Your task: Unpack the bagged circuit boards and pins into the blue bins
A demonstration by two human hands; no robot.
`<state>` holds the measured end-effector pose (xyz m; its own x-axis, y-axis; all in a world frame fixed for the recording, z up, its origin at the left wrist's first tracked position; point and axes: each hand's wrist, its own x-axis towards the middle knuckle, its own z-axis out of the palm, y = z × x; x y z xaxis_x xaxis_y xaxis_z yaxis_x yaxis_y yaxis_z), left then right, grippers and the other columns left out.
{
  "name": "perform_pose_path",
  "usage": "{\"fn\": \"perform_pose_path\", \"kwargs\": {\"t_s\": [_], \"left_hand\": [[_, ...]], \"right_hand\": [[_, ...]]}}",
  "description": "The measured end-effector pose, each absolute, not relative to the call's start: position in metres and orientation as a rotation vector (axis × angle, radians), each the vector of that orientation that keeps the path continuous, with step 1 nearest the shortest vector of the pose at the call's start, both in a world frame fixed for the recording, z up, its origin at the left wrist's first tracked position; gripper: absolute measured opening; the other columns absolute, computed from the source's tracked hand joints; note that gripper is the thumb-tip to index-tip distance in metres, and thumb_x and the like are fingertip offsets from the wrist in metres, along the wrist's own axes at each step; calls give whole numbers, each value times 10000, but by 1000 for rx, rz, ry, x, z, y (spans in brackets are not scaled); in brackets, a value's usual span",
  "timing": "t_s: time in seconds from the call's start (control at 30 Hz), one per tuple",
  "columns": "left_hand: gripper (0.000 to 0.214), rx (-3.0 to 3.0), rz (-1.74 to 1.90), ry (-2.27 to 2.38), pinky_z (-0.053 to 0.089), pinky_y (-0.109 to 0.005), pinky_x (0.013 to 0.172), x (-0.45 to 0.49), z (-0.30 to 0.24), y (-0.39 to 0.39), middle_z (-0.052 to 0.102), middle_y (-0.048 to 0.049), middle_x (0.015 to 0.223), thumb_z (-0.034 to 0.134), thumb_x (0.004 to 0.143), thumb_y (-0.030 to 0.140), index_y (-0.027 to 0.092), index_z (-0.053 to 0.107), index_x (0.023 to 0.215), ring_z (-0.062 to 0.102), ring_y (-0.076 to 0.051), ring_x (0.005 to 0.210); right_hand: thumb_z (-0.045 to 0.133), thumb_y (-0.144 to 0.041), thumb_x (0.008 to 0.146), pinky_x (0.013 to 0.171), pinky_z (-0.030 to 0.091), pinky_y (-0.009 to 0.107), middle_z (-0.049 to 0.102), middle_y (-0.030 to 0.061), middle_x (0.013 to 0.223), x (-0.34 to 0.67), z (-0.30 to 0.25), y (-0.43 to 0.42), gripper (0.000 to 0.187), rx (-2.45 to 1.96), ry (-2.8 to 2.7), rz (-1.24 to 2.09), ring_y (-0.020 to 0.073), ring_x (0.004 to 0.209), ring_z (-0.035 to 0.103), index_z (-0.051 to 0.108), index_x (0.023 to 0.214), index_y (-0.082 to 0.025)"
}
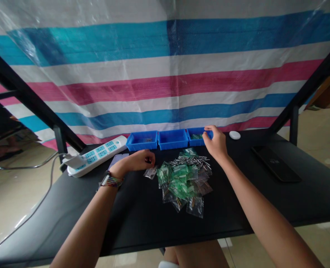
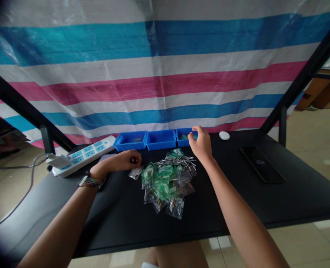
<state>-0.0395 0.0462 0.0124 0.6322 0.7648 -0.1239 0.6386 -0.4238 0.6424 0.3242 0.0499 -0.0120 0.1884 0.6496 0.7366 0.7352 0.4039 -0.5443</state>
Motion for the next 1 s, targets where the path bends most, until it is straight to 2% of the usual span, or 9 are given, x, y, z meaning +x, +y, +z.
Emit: {"fn": "perform_pose_path", "kwargs": {"t_s": [0.1, 0.17, 0.23, 0.4, 0.63, 0.73, 0.8, 0.9, 1.0], "left_hand": [[154, 2139, 269, 1110, 468, -262, 670, -39, 13, 46, 727, -29, 802, 750, 714, 290, 216, 784, 844, 634, -190, 720], [281, 2113, 256, 1124, 475, -264, 671, -39, 15, 45, 729, -28, 832, 808, 689, 343, 225, 794, 943, 641, -199, 743], [331, 2114, 196, 1121, 476, -264, 679, -39, 16, 43, 727, -26, 849, 853, 640, 346, 230, 794, 944, 642, -205, 768], [211, 2118, 101, 1197, 453, -263, 651, -39, 19, 40, 695, -14, 793, 802, 638, 272, 210, 733, 827, 619, -198, 731], [235, 2008, 256, 1078, 464, -258, 621, -36, 28, 38, 688, -19, 764, 750, 758, 294, 185, 717, 964, 624, -177, 686], [190, 1939, 427, 923, 489, -262, 664, -27, 41, 31, 685, -36, 804, 740, 827, 333, 171, 696, 916, 631, -165, 720], [210, 1864, 589, 844, 489, -252, 656, -17, 49, 25, 664, -28, 818, 743, 851, 352, 170, 678, 934, 618, -149, 718], [256, 1792, 826, 842, 469, -226, 611, 1, 53, 15, 648, -21, 822, 793, 827, 359, 161, 654, 909, 595, -123, 687], [301, 1718, 986, 805, 492, -229, 645, 17, 49, 9, 652, -16, 805, 840, 788, 352, 154, 653, 915, 610, -119, 699]], "right_hand": [[561, -210, 876, 984, 534, 468, 763, 144, 1061, 316, -4, 43, 221, -1244, -1552, -80, 314, 1036, 708, 662, 1072, -193], [556, -185, 873, 979, 533, 459, 762, 134, 1045, 310, -1, 38, 228, -1217, -1586, -81, 307, 1027, 704, 661, 1075, -194], [553, -165, 869, 968, 532, 451, 760, 121, 1024, 304, 0, 35, 226, -1193, -1615, -91, 303, 1019, 696, 662, 1064, -198], [547, -128, 867, 956, 528, 445, 752, 102, 985, 294, -1, 30, 219, -1165, -1652, -76, 297, 1008, 675, 669, 1027, -216], [558, -120, 872, 957, 516, 455, 747, 93, 980, 272, 2, 15, 197, -1042, -1768, 59, 304, 1028, 664, 686, 971, -234], [597, -173, 891, 922, 538, 430, 756, 66, 967, 259, 3, 7, 144, -968, -1747, 333, 268, 958, 695, 697, 965, -244], [648, -258, 902, 838, 561, 394, 759, 49, 935, 249, 3, 2, 91, -936, -1703, 625, 239, 886, 710, 709, 968, -240], [750, -383, 856, 718, 561, 346, 748, 35, 881, 235, 1, -5, 186, -885, -1597, 1040, 214, 819, 705, 714, 958, -232], [818, -430, 790, 639, 551, 325, 720, 15, 812, 224, 1, -11, 262, -793, -1466, 1273, 194, 729, 687, 684, 904, -236]]}}
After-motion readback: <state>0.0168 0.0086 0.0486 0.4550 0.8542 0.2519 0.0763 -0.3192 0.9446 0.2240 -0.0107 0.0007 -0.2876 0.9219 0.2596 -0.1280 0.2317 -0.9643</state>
